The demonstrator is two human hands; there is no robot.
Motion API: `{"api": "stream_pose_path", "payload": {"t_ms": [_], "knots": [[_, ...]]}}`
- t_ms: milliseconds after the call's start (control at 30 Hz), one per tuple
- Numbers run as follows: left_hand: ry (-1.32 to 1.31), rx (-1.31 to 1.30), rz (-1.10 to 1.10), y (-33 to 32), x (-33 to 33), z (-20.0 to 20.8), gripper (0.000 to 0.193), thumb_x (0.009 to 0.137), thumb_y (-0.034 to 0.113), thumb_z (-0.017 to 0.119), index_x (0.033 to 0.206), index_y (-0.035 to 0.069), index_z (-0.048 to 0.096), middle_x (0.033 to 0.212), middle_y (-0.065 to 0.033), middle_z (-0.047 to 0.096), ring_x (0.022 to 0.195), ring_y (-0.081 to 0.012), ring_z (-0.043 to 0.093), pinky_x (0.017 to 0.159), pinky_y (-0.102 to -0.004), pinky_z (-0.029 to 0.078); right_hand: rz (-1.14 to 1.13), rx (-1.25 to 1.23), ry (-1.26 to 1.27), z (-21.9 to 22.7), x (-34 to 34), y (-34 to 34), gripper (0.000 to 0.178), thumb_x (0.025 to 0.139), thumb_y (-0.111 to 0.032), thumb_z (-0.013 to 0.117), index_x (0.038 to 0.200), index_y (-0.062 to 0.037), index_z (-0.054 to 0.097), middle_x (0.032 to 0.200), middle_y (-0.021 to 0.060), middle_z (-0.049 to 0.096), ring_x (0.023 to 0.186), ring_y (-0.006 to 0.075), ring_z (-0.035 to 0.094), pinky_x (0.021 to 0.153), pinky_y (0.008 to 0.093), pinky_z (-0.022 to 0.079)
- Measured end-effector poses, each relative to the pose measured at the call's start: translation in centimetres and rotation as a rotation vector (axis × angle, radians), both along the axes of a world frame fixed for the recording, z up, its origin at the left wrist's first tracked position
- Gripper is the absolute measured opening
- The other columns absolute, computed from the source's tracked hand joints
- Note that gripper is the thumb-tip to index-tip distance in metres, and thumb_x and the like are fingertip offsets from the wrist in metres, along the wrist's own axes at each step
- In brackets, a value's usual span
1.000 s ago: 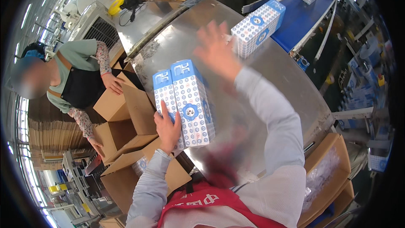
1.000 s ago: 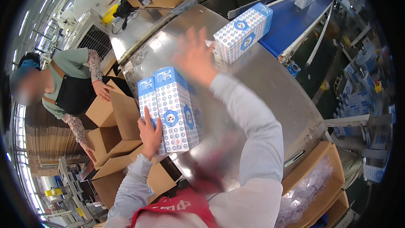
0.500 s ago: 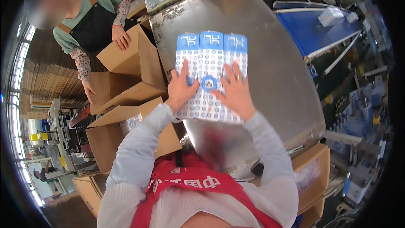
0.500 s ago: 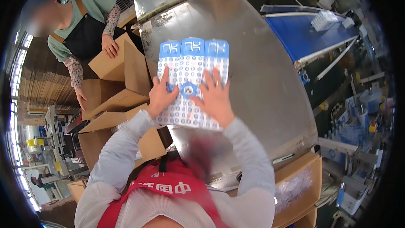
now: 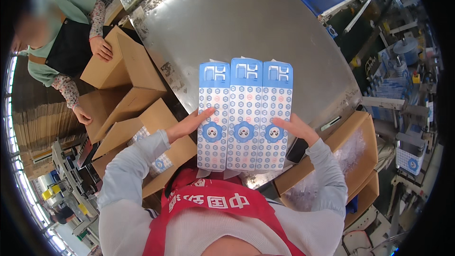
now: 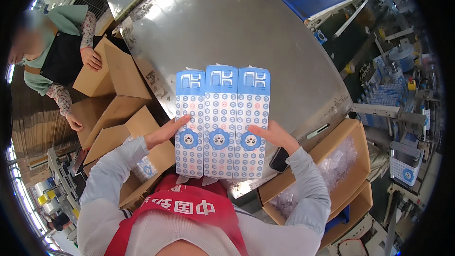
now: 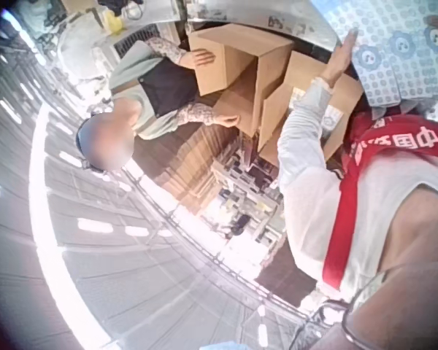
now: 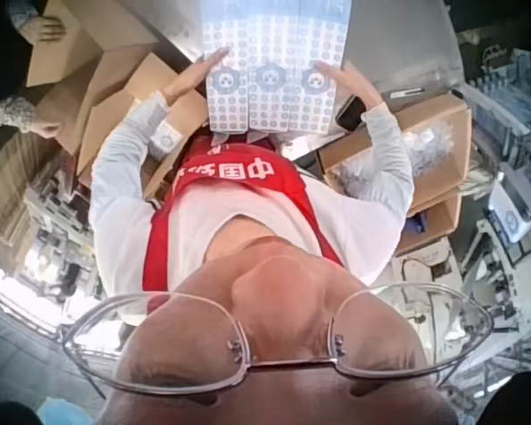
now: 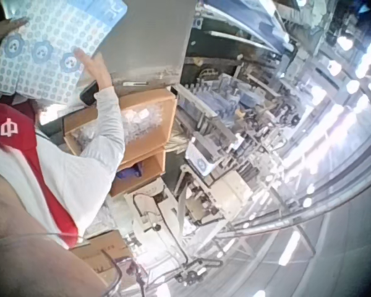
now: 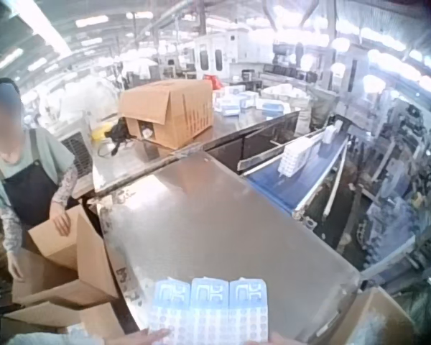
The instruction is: The person places small blue and white product boxes into a larger cardboard shipping box. They arrange the items inside, close the flaps of the shipping box, and then move the completed box onto a conveyor belt.
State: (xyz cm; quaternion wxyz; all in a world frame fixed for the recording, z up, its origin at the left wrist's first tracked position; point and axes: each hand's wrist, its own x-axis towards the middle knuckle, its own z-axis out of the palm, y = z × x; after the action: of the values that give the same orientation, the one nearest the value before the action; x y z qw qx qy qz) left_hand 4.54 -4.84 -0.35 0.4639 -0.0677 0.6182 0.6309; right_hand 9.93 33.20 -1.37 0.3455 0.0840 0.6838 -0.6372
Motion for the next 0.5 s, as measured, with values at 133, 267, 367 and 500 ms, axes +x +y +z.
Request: {"api": "stream_pose_path", "payload": {"t_ms": [133,267,367,500], "knots": [[-0.049,0.032,-0.036,-1.6,-0.4,-0.7,0.082,0.095,0.051,0.060,0.151,-0.001,0.031,0.147,-0.0163,0.045,0.134,-0.0233,0.045,0.110,-0.0361,0.038,-0.055,0.002,0.057,-2.7,0.5,-0.5,0.063,0.087,-0.042,0.074,0.125,0.0065,0.060,0.117,0.0145,0.067,0.106,0.0192,0.062,0.089,0.0342,0.051],[0.133,0.098,0.048,-2.1,0.9,1.8,0.075,0.094,0.044,0.063,0.147,-0.001,0.036,0.142,-0.0164,0.050,0.129,-0.0238,0.050,0.108,-0.0373,0.041,-0.138,0.040,0.195,0.6,1.9,-2.1,0.054,0.085,-0.031,0.077,0.123,0.0044,0.060,0.113,0.0126,0.068,0.104,0.0188,0.063,0.089,0.0345,0.052],[0.151,0.243,0.183,-4.0,2.3,4.2,0.068,0.093,0.034,0.068,0.145,0.001,0.038,0.138,-0.0140,0.052,0.126,-0.0222,0.051,0.105,-0.0364,0.043,-0.239,-0.106,0.328,4.0,3.0,-4.7,0.058,0.082,-0.028,0.082,0.125,0.0035,0.058,0.117,0.0112,0.066,0.106,0.0195,0.062,0.091,0.0355,0.051],[0.444,0.307,0.231,-8.9,4.3,10.1,0.075,0.090,0.031,0.073,0.148,0.003,0.034,0.141,-0.0113,0.048,0.129,-0.0212,0.047,0.106,-0.0371,0.040,-0.254,-0.285,0.524,5.1,4.7,-8.6,0.072,0.082,-0.039,0.081,0.134,0.0009,0.051,0.135,0.0116,0.056,0.121,0.0205,0.054,0.100,0.0366,0.046]]}}
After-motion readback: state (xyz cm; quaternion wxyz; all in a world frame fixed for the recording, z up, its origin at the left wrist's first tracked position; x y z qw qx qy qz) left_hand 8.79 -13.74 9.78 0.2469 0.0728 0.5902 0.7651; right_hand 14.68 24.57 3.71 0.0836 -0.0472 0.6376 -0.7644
